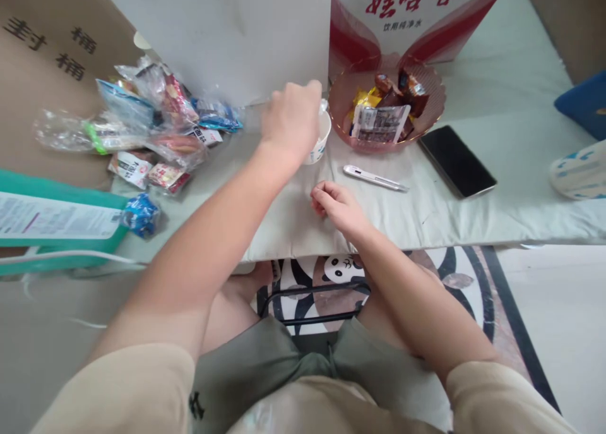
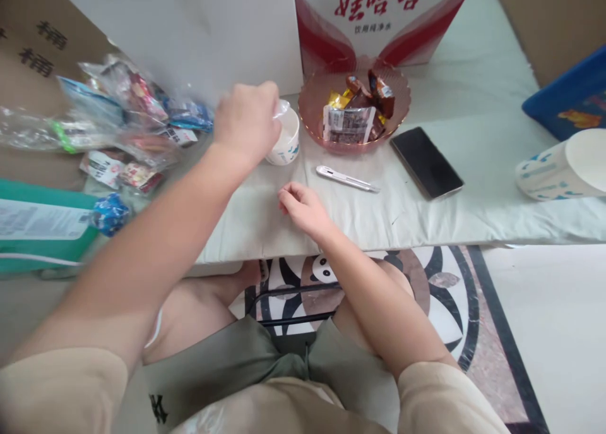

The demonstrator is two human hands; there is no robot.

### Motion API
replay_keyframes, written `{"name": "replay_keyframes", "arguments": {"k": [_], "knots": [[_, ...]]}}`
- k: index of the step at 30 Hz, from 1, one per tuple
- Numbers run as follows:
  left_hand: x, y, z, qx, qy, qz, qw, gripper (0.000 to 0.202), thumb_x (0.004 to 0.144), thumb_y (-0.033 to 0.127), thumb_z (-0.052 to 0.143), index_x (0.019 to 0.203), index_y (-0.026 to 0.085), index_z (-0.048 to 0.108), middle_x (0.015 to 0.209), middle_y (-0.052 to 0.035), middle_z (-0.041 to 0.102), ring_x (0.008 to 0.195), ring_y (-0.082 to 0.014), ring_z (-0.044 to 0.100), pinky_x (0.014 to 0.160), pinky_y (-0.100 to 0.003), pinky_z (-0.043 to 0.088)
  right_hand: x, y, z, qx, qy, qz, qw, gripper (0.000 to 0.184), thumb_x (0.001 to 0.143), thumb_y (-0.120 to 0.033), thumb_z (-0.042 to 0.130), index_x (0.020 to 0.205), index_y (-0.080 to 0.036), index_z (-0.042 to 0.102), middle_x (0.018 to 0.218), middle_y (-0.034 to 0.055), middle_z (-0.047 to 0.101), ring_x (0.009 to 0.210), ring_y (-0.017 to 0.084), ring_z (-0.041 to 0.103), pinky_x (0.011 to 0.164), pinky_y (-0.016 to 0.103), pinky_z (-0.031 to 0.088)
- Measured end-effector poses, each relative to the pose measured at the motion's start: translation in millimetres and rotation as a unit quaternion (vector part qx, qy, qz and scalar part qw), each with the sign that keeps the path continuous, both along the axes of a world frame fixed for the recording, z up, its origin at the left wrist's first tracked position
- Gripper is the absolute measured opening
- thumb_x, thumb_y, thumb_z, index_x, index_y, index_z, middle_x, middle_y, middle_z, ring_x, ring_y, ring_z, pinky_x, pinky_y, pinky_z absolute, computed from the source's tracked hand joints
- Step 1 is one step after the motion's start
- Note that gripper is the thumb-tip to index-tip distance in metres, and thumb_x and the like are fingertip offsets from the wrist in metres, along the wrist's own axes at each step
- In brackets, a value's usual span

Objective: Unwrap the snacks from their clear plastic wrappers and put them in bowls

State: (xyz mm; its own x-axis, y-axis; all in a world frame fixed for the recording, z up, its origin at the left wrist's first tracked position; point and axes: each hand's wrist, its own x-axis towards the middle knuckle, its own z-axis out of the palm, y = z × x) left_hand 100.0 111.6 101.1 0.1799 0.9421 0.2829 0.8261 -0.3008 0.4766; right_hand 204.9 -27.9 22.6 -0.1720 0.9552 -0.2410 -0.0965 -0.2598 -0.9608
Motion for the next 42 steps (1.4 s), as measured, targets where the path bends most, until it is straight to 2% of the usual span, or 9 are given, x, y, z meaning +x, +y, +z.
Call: {"name": "replay_keyframes", "arguments": {"k": [5,8,12,15,17,20,27,35,42], "knots": [[5,87,-66.6,-0.192,-0.053,-0.127,0.972,0.034,0.051,0.014,0.086,0.051,0.020,0.052,0.056,0.0020,0.043,0.090,-0.0339,0.071,0.101,-0.058,0.053,2,4,4.6,-0.032,0.021,0.001,0.999,0.021,0.085,-0.040,0.061,0.076,-0.023,0.053,0.065,-0.0033,0.061,0.058,0.011,0.053,0.062,0.025,0.046],[3,100,-66.3,-0.274,-0.024,-0.150,0.950,0.031,0.052,0.013,0.084,0.051,0.018,0.053,0.056,0.0025,0.047,0.083,-0.0310,0.073,0.092,-0.052,0.057,4,5,6.0,-0.039,0.022,0.003,0.999,0.019,0.086,-0.037,0.062,0.076,-0.022,0.055,0.065,-0.0027,0.063,0.058,0.010,0.055,0.062,0.024,0.048],[2,60,-13.3,-0.330,0.067,-0.103,0.936,0.027,0.073,0.012,0.071,0.054,0.015,0.052,0.065,0.0012,0.053,0.085,-0.0241,0.074,0.093,-0.042,0.056,5,5,6.1,-0.047,0.021,-0.001,0.999,0.021,0.086,-0.038,0.063,0.076,-0.022,0.055,0.064,-0.0025,0.064,0.057,0.010,0.055,0.062,0.024,0.048],[-16,-5,10.7,-0.048,-0.152,-0.034,0.987,0.020,0.088,0.018,0.065,0.070,0.020,0.056,0.075,0.0006,0.059,0.085,-0.0175,0.069,0.089,-0.037,0.056,5,5,5.9,-0.046,0.009,-0.010,0.999,0.022,0.086,-0.040,0.062,0.076,-0.022,0.055,0.064,-0.0025,0.063,0.056,0.010,0.055,0.061,0.024,0.047],[-40,-51,1.8,0.124,-0.289,-0.003,0.949,0.017,0.092,0.018,0.058,0.077,0.023,0.053,0.074,0.0016,0.057,0.072,-0.0140,0.062,0.076,-0.032,0.055,4,3,5.2,-0.040,-0.002,-0.010,0.999,0.022,0.084,-0.041,0.062,0.076,-0.021,0.056,0.064,-0.0024,0.063,0.057,0.010,0.055,0.061,0.024,0.046],[-89,-104,-32.5,0.193,-0.294,0.153,0.924,0.010,0.086,0.013,0.056,0.084,0.023,0.056,0.082,-0.0011,0.059,0.083,-0.0177,0.063,0.088,-0.039,0.055,1,-1,2.9,-0.015,-0.030,-0.011,0.999,0.023,0.082,-0.043,0.062,0.076,-0.021,0.058,0.065,-0.0022,0.063,0.058,0.010,0.055,0.061,0.025,0.045],[-201,-140,-54.8,0.050,-0.042,0.423,0.904,0.038,0.070,0.015,0.078,0.105,0.025,0.065,0.146,-0.0175,0.046,0.151,-0.0475,0.030,0.122,-0.073,0.017,-2,-12,-4.8,0.043,-0.106,-0.014,0.993,0.024,0.082,-0.043,0.063,0.075,-0.021,0.059,0.061,-0.0027,0.060,0.055,0.010,0.051,0.057,0.026,0.040],[-257,-155,-67.3,0.019,-0.063,0.413,0.908,0.015,0.072,0.012,0.070,0.085,0.021,0.068,0.137,-0.0185,0.052,0.138,-0.0458,0.042,0.117,-0.072,0.029,-6,-15,-1.2,0.055,-0.148,-0.016,0.987,0.021,0.079,-0.040,0.063,0.073,-0.021,0.060,0.059,-0.0031,0.058,0.053,0.010,0.051,0.055,0.026,0.040],[-198,-166,-50.5,0.163,-0.368,0.226,0.887,0.011,0.088,0.039,0.053,0.091,0.028,0.051,0.089,-0.0038,0.056,0.089,-0.0229,0.063,0.083,-0.043,0.053,-6,-18,0.1,0.054,-0.151,-0.009,0.987,0.021,0.082,-0.040,0.063,0.075,-0.021,0.060,0.060,-0.0024,0.059,0.055,0.011,0.052,0.055,0.026,0.041]]}}
